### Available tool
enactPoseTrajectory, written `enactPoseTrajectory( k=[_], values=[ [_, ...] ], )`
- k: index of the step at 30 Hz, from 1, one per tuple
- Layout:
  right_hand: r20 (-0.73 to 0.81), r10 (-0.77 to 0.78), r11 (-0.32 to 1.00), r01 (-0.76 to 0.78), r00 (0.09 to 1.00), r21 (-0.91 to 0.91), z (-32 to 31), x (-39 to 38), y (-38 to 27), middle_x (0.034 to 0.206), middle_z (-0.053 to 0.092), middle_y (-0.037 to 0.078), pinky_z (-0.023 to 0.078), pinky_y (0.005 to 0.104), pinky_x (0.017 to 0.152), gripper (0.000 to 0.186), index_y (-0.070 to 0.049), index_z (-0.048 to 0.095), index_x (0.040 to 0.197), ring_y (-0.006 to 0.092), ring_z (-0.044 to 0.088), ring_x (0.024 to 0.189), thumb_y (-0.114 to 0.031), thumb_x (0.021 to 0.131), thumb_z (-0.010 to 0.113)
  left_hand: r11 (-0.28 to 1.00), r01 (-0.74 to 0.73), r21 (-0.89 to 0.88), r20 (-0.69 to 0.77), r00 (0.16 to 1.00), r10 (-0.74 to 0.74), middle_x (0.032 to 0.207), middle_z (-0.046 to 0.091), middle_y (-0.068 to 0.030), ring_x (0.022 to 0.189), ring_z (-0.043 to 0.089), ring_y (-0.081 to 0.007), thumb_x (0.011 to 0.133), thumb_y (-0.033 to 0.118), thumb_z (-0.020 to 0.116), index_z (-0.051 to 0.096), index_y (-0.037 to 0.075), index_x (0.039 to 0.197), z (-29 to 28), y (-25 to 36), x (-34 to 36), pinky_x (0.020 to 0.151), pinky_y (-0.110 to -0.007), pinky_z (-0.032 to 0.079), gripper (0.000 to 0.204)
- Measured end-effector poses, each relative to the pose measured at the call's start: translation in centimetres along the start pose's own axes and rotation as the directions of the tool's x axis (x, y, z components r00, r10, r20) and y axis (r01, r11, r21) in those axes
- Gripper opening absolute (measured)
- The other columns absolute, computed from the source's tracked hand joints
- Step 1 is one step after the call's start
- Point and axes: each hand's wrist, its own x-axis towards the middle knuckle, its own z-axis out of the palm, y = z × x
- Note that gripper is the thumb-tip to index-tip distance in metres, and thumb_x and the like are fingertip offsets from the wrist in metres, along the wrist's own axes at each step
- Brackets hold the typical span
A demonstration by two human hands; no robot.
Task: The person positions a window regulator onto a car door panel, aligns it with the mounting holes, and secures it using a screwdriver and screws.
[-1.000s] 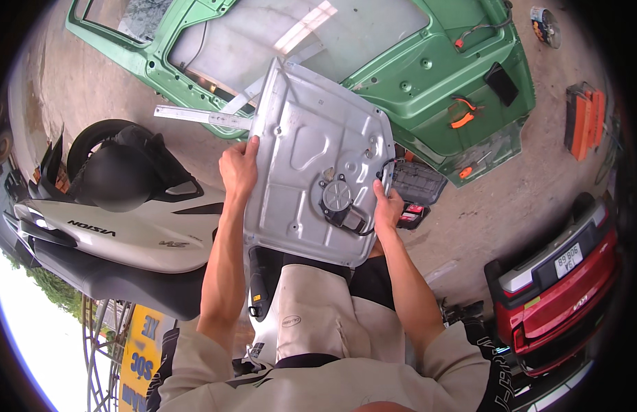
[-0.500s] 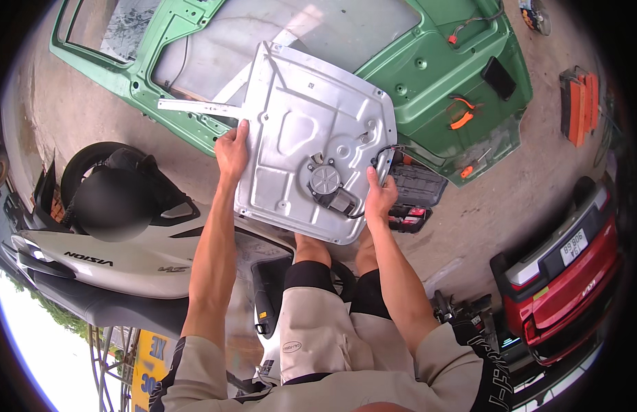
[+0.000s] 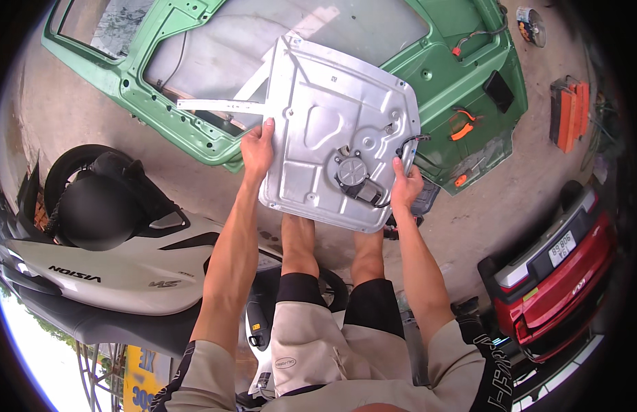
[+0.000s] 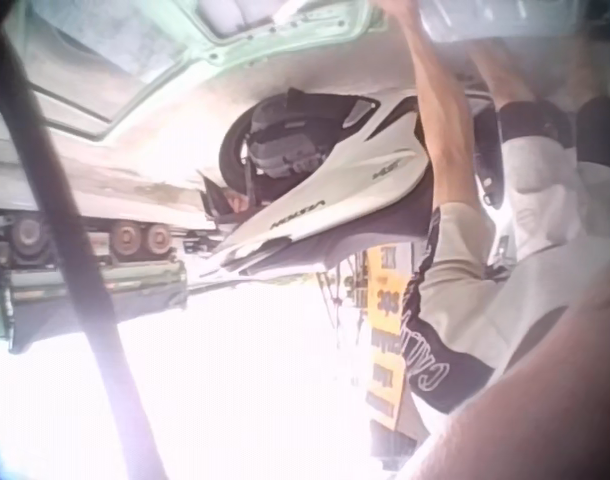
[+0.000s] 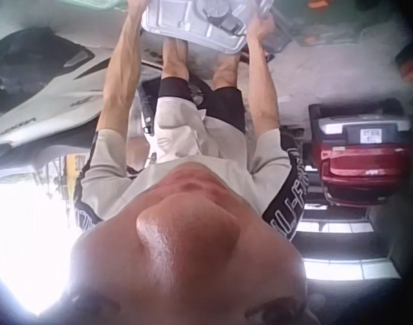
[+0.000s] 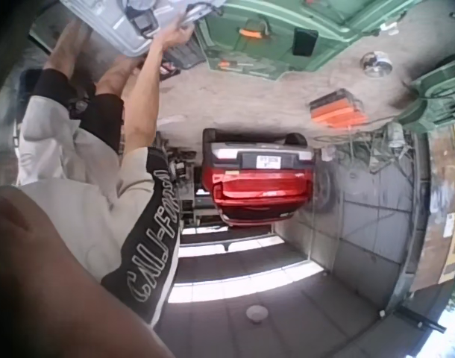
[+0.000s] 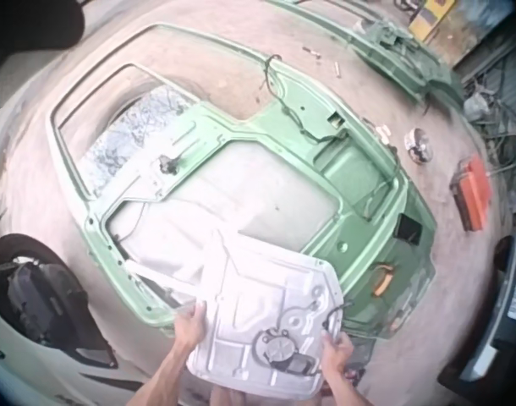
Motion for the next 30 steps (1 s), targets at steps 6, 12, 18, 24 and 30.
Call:
enactPoseTrajectory(
  k=[6, 12, 18, 24, 30],
  values=[
    [-0.022, -0.045, 0.999, 0.044, 0.999, -0.025, 0.7, -0.4, 0.3, 0.072, 0.065, 0.004, 0.046, 0.0352, 0.069, 0.045, 0.001, 0.069, 0.082, 0.0157, 0.055, 0.07, -0.041, 0.083, 0.086, 0.999, -0.002, -0.054, -0.02, 1.0, 0.001, 0.059, 0.046, -0.0003, 0.061, 0.038, -0.01, 0.102, 0.037, 0.064, 0.057, -0.003, 0.068, 0.3, 0.7, -0.4, 0.057, -0.035, 0.037, 0.053],
    [-0.02, -0.026, 0.999, 0.027, 0.999, 0.037, 2.2, -1.1, 1.0, 0.071, 0.063, 0.002, 0.045, 0.035, 0.068, 0.043, -0.001, 0.067, 0.079, 0.0149, 0.054, 0.069, -0.04, 0.084, 0.085, 1.0, -0.01, 0.012, -0.004, 1.0, 0.01, 0.059, 0.045, -0.0021, 0.062, 0.037, -0.0114, 0.102, 0.038, 0.064, 0.058, -0.004, 0.069, -0.7, -1.1, 1.3, 0.056, -0.036, 0.035, 0.053],
    [-0.058, -0.043, 0.991, 0.05, 0.997, 0.124, 3.1, -1.7, 1.6, 0.066, 0.059, 0.001, 0.042, 0.0354, 0.064, 0.048, -0.002, 0.06, 0.071, 0.0137, 0.049, 0.065, -0.041, 0.084, 0.085, 0.996, -0.049, 0.075, -0.115, 0.992, 0.058, 0.056, 0.041, -0.0053, 0.061, 0.035, -0.0134, 0.099, 0.042, 0.066, 0.057, -0.007, 0.069, 0.5, -1.2, 2.2, 0.056, -0.039, 0.035, 0.059],
    [-0.045, -0.044, 0.992, 0.049, 0.998, 0.115, 3.1, -2.5, 1.4, 0.066, 0.059, 0.002, 0.041, 0.0354, 0.063, 0.049, -0.001, 0.059, 0.07, 0.0134, 0.049, 0.065, -0.04, 0.084, 0.085, 0.987, -0.046, 0.156, -0.163, 0.984, 0.072, 0.054, 0.042, -0.0113, 0.059, 0.036, -0.0172, 0.097, 0.047, 0.067, 0.059, -0.01, 0.07, 0.1, -1.3, 2.7, 0.057, -0.044, 0.036, 0.063],
    [-0.065, -0.038, 0.989, 0.047, 0.997, 0.139, 3.0, -2.5, 1.2, 0.066, 0.059, 0.002, 0.042, 0.035, 0.063, 0.048, -0.001, 0.06, 0.071, 0.0138, 0.049, 0.065, -0.039, 0.084, 0.085, 0.975, -0.102, 0.198, -0.186, 0.973, 0.14, 0.054, 0.042, -0.0147, 0.057, 0.036, -0.0191, 0.097, 0.048, 0.066, 0.059, -0.01, 0.071, 0.3, -0.4, 2.5, 0.056, -0.046, 0.036, 0.064]
  ],
)
